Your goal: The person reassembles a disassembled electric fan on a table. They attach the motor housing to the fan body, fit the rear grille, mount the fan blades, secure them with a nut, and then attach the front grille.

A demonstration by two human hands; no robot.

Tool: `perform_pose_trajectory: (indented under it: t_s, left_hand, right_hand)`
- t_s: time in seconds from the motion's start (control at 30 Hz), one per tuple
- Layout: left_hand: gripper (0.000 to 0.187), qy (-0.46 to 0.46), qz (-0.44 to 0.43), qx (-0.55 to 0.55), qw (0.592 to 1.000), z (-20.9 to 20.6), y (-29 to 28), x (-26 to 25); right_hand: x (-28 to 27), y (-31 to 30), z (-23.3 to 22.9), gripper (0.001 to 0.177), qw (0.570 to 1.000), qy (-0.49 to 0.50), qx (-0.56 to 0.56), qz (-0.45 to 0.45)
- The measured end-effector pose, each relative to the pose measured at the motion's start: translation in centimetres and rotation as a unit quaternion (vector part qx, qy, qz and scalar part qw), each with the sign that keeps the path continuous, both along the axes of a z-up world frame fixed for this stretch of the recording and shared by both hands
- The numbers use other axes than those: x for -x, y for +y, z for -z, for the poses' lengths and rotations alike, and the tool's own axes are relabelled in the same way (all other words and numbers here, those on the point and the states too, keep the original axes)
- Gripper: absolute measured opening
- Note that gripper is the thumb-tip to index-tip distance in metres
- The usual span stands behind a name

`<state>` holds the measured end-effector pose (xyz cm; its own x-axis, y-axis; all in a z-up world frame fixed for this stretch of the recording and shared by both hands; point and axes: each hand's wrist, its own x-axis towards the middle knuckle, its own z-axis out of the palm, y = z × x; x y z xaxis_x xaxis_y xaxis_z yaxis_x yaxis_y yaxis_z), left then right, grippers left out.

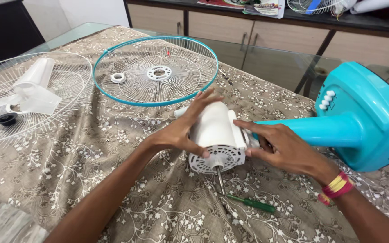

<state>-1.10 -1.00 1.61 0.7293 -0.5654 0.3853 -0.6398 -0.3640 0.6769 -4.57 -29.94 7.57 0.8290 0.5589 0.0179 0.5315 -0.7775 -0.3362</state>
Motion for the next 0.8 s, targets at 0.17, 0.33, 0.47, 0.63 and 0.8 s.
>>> perform_pose_trajectory:
  t_s: [0.17,0.33,0.47,0.63,0.8]
  left_hand:
    - [0.138,-0.033,-0.023,-0.112,0.993,0.1,-0.1,-0.8]
    - [0.117,-0.075,-0.091,-0.112,0.987,-0.1,-0.6,-1.1]
    - [0.105,-0.113,-0.108,-0.073,0.985,-0.1,-1.0,-1.0]
    - [0.100,-0.073,-0.107,-0.057,0.990,-1.5,-1.5,-0.7]
    - [0.098,0.121,-0.066,-0.008,0.990,-3.5,-1.4,-2.3]
  right_hand:
    - [0.2,0.6,0.5,0.077,0.990,-0.110,-0.029,-0.082]
    - [1.0,0.6,1.3,0.074,0.989,-0.144,0.020,-0.026]
    - [1.3,0.8,1.3,0.071,0.989,-0.146,0.028,-0.009]
    - [0.7,0.2,0.6,0.073,0.982,-0.182,0.008,-0.043]
    - [0.1,-0.4,1.1,0.116,0.944,-0.316,0.038,-0.090]
